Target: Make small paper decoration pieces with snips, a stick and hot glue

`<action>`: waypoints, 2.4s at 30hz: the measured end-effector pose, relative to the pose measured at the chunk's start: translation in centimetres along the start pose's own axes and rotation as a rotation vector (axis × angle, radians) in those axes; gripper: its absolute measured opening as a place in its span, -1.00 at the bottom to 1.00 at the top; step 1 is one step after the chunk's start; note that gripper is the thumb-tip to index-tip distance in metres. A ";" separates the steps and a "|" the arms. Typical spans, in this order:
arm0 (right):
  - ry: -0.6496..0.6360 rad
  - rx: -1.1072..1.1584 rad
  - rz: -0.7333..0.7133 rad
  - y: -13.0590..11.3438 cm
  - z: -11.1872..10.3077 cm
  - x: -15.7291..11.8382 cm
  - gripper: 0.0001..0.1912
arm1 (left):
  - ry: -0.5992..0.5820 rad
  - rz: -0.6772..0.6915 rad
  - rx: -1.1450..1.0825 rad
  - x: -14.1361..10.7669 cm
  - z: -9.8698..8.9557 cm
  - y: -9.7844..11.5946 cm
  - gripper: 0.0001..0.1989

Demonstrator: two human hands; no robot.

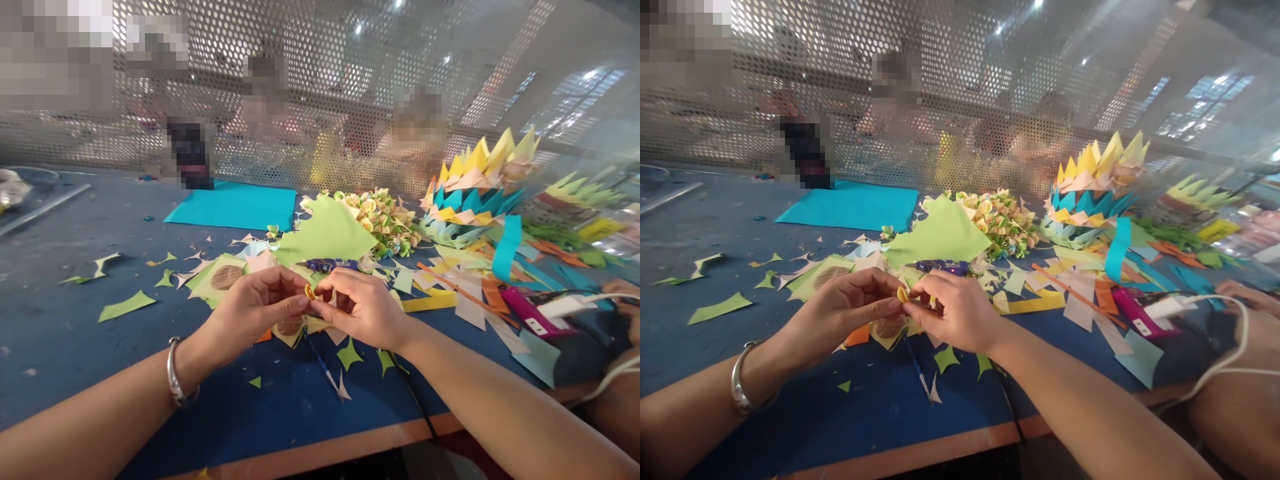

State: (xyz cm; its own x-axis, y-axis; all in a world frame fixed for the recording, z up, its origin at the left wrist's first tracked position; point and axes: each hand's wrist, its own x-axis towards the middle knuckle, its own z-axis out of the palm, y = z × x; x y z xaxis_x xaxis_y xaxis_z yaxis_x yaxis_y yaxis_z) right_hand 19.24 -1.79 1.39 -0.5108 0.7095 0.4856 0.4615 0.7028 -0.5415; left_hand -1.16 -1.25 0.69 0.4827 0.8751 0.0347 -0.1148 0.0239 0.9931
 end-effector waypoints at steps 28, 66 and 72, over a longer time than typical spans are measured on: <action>-0.050 0.122 0.046 0.1 -0.4 0.0 -0.87 | 0.010 -0.201 -0.143 0.0 0.1 0.5 -0.77; -0.052 0.132 0.091 0.3 -0.7 0.0 -0.84 | -0.005 -0.133 -0.065 0.0 0.1 0.4 -0.79; -0.044 0.147 0.078 0.1 -0.8 0.0 -0.83 | -0.010 -0.130 -0.081 0.0 0.1 0.3 -0.79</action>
State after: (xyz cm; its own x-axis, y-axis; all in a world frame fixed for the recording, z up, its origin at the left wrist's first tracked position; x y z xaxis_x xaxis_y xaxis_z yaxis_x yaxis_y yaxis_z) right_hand 19.84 -1.65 1.89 -0.5108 0.7560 0.4093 0.3911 0.6283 -0.6725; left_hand -1.08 -1.29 0.97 0.5068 0.8572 -0.0918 -0.1204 0.1759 0.9770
